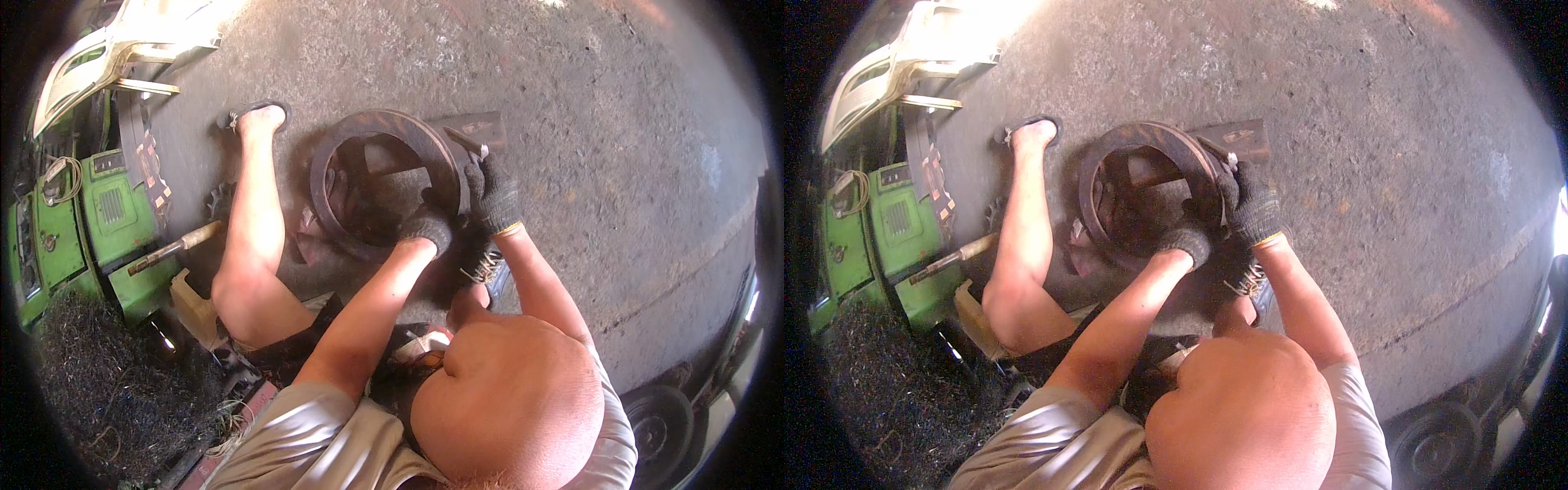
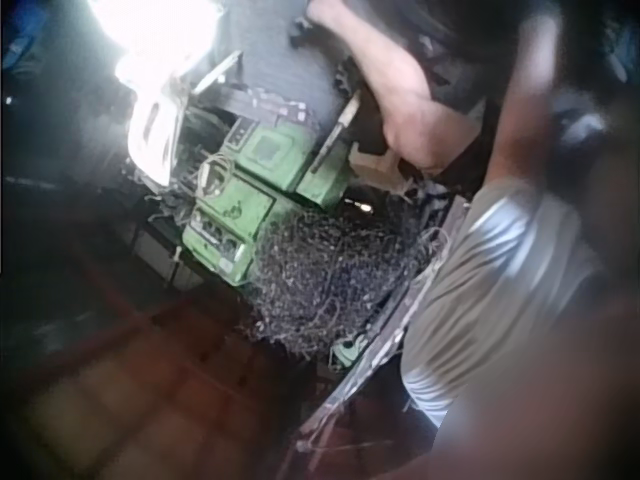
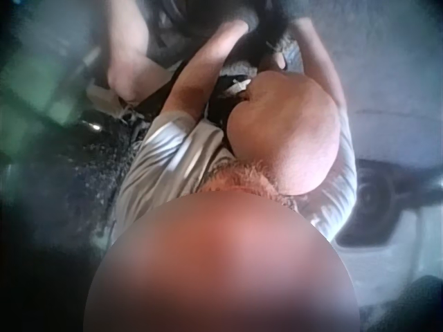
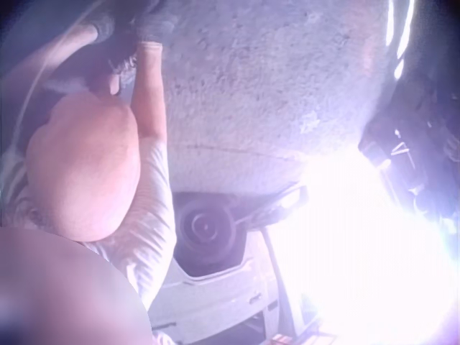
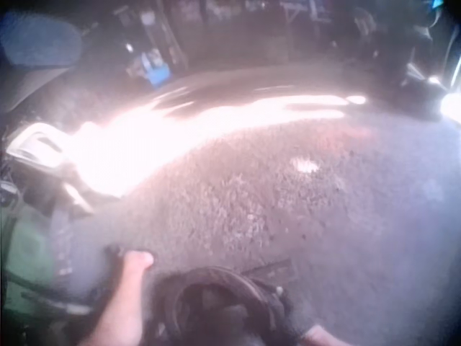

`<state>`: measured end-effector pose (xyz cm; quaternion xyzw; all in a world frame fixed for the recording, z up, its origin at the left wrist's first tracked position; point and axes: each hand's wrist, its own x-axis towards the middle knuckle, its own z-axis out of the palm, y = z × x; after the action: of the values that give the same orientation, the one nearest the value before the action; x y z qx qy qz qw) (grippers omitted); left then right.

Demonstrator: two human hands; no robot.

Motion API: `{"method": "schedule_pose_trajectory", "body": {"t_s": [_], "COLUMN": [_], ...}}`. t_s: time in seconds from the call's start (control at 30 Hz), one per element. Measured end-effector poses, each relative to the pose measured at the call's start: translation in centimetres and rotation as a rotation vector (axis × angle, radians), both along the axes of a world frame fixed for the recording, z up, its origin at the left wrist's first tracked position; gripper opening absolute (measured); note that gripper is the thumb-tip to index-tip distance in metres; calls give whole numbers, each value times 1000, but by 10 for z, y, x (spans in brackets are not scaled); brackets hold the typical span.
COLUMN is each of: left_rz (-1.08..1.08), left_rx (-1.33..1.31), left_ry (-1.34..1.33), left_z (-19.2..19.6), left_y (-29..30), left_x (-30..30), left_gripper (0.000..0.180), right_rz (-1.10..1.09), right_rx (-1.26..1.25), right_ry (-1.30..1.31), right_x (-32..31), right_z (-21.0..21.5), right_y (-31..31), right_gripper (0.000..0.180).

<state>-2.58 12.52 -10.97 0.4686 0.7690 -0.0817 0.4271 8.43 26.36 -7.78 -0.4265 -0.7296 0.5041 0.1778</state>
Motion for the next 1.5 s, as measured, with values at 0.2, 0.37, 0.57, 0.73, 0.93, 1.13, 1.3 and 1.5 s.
{"method": "schedule_pose_trajectory", "body": {"t_s": [0.2,0.37,0.57,0.73,0.93,1.13,1.3,1.5], "left_rz": [-164,-53,128,44,354,382,320,477], "left_rx": [-26,-9,154,-32,216,212,379,366], "left_ry": [225,98,-16,-7,-280,-327,-244,-469], "left_z": [6,7,19,19,-15,-25,-23,-49], "left_y": [-1,-5,3,5,-7,-10,-16,-20], "left_x": [1,6,2,-1,1,2,6,3], "left_gripper": [65,67,73,76,76,78,78,83], "right_rz": [77,121,46,157,164,175,224,209], "right_rx": [83,-8,59,53,71,117,71,125], "right_ry": [-199,-285,-164,-341,-362,-309,-385,-410], "right_x": [0,0,3,-7,-16,-20,-17,-23], "right_z": [-5,7,13,0,8,15,16,8], "right_y": [0,6,5,7,14,20,21,18], "right_gripper": [51,46,48,45,43,39,48,40]}}
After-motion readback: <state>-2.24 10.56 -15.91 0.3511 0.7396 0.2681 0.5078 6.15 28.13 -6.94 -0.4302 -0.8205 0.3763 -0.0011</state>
